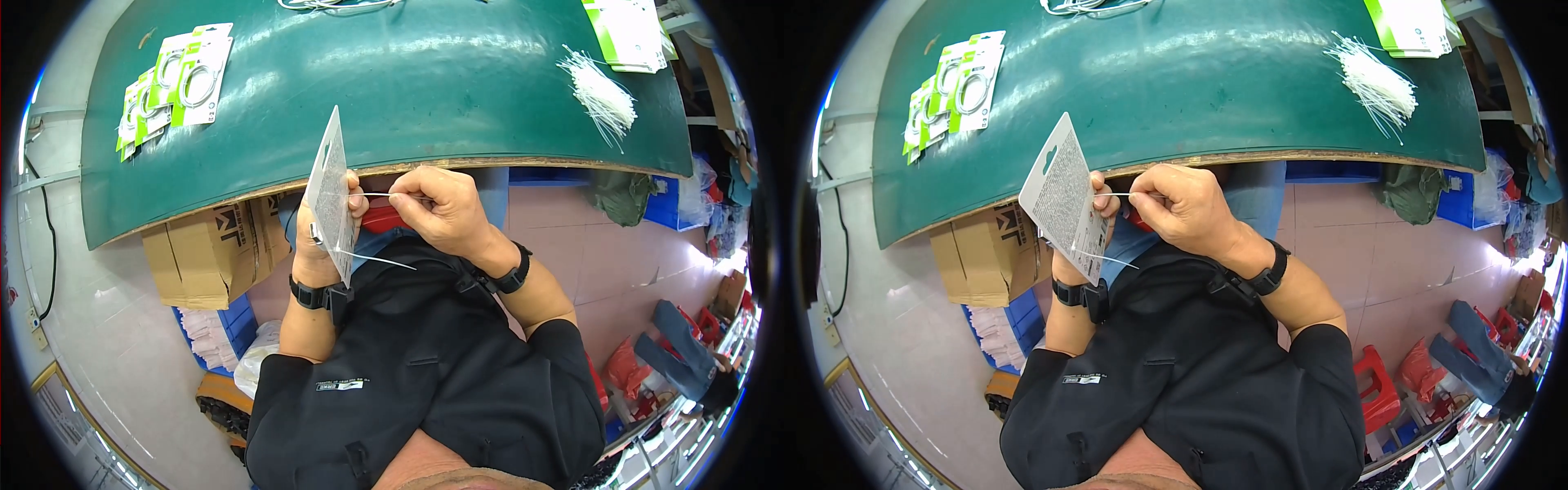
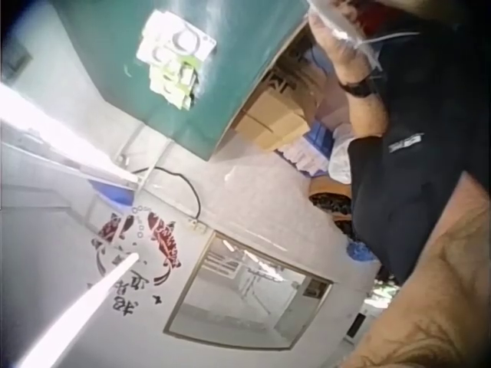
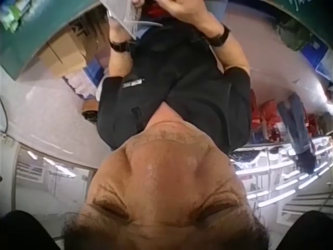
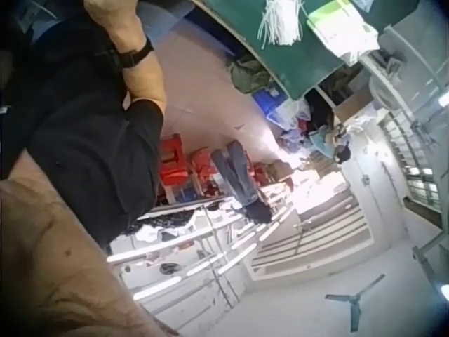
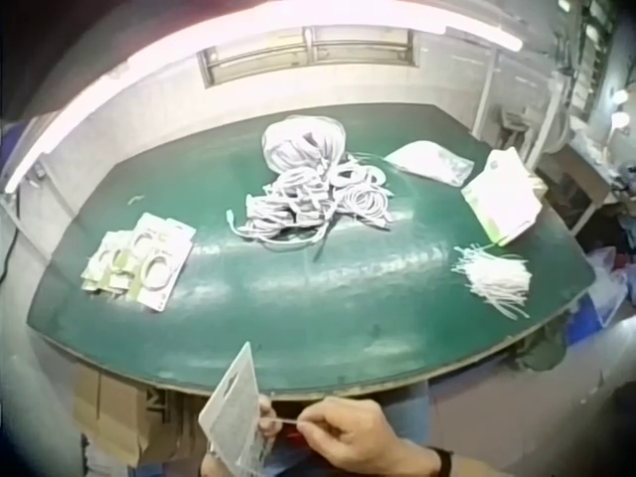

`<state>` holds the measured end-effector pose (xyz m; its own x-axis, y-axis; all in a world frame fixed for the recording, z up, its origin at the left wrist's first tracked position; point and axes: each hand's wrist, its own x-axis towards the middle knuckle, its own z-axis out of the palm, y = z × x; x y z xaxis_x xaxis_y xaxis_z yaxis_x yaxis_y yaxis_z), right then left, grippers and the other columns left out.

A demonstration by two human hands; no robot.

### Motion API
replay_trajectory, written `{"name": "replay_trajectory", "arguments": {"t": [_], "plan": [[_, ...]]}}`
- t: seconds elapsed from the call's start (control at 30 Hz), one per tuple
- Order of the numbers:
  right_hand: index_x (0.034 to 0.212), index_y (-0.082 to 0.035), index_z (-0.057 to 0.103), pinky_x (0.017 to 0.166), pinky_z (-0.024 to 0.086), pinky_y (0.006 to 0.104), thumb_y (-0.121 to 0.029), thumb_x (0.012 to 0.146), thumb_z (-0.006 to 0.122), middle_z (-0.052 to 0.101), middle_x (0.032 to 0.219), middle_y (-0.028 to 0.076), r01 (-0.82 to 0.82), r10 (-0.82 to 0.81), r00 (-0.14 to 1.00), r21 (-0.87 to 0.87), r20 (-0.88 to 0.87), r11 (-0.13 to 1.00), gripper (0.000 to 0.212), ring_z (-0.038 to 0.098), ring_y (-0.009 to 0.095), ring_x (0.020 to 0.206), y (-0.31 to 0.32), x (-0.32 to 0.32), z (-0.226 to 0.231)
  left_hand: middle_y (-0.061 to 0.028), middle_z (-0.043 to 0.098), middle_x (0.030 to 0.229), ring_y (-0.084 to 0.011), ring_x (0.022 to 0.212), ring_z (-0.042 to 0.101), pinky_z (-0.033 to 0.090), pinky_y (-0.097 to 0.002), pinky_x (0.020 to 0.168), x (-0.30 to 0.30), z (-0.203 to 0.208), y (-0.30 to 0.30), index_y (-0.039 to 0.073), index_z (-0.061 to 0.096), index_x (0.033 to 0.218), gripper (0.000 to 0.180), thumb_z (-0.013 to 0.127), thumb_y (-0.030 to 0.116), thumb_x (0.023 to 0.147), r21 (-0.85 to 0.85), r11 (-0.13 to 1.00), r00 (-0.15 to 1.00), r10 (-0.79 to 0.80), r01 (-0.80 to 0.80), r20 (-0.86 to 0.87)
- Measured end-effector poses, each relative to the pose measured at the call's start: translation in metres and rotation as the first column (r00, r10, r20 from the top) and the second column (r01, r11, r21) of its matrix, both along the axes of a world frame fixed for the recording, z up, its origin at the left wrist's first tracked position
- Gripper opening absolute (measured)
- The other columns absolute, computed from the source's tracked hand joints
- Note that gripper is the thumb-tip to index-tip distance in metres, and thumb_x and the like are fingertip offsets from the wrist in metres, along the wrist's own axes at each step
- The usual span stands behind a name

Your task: The person secures a cable to a cardboard backing with a plastic tie, trims the tie, and places it on a stack before repeating the process with another cable and moving a large box.

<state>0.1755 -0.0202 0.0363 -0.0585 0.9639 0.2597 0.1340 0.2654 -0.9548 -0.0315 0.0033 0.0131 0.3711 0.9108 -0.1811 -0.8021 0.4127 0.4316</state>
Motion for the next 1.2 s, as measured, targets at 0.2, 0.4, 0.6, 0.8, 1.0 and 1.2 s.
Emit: {"name": "replay_trajectory", "arguments": {"t": [0.2,0.4,0.6,0.8,1.0,1.2], "plan": [[0.092,0.001,0.071,0.054,0.043,0.0243,0.002,0.091,0.074,0.066,0.075,0.003,-0.007,0.006,1.0,-0.028,-0.021,1.0,0.003,0.055,0.005,0.061,-0.001,-0.001,0.0,-0.014,0.068,0.113,-0.0197,0.089,0.066,0.053,-0.031,0.075,0.001,-0.002,0.003,-0.004,0.065,0.121,0.029,0.072,0.007,0.095,0.043,0.999,1.0,-0.028,0.028,-0.007],[0.091,0.001,0.072,0.054,0.045,0.0243,0.002,0.091,0.073,0.067,0.075,0.003,0.01,-0.012,0.999,-0.064,-0.034,0.998,0.002,0.057,0.005,0.063,0.001,0.0,-0.002,-0.0149,0.068,0.114,-0.0202,0.09,0.067,0.054,-0.0324,0.076,0.008,-0.01,0.002,-0.001,0.067,0.118,0.027,0.075,0.009,0.095,0.02,1.0,1.0,-0.002,0.003,-0.026],[0.091,0.0,0.073,0.057,0.05,0.0272,-0.005,0.092,0.073,0.069,0.073,0.007,0.064,-0.064,0.998,-0.092,0.002,0.994,0.005,0.062,0.009,0.063,-0.003,0.0,-0.007,-0.0094,0.069,0.1,-0.0151,0.071,0.061,0.044,-0.0213,0.055,0.003,-0.021,0.002,0.002,0.067,0.114,0.021,0.072,0.003,0.093,-0.035,0.999,0.933,-0.049,0.039,-0.358],[0.093,0.0,0.073,0.06,0.054,0.0322,-0.008,0.091,0.075,0.071,0.076,0.013,0.086,-0.086,0.996,-0.048,-0.003,0.995,0.009,0.071,0.02,0.066,-0.001,-0.008,-0.013,-0.0098,0.07,0.104,-0.0159,0.084,0.068,0.054,-0.0255,0.077,-0.008,-0.043,0.0,0.003,0.063,0.11,0.015,0.071,0.012,0.101,0.224,0.971,0.931,0.007,0.081,-0.365],[0.093,-0.003,0.072,0.063,0.055,0.0376,-0.012,0.09,0.075,0.071,0.077,0.015,0.109,-0.108,0.994,0.066,-0.019,0.992,0.01,0.071,0.032,0.069,0.003,-0.012,-0.03,-0.0084,0.072,0.106,-0.0144,0.091,0.069,0.056,-0.0255,0.083,0.001,-0.051,-0.003,0.004,0.064,0.109,0.013,0.072,0.01,0.101,0.311,0.949,0.879,0.109,0.046,-0.463],[0.1,-0.003,0.072,0.066,0.056,0.0397,-0.014,0.092,0.074,0.071,0.084,0.018,0.072,-0.067,0.995,0.065,-0.072,0.995,0.014,0.071,0.036,0.074,0.0,-0.001,-0.03,-0.0082,0.071,0.107,-0.0151,0.093,0.068,0.056,-0.0276,0.086,0.004,-0.045,-0.001,0.004,0.063,0.109,0.01,0.07,0.01,0.103,0.325,0.946,0.805,0.198,-0.007,-0.559]]}}
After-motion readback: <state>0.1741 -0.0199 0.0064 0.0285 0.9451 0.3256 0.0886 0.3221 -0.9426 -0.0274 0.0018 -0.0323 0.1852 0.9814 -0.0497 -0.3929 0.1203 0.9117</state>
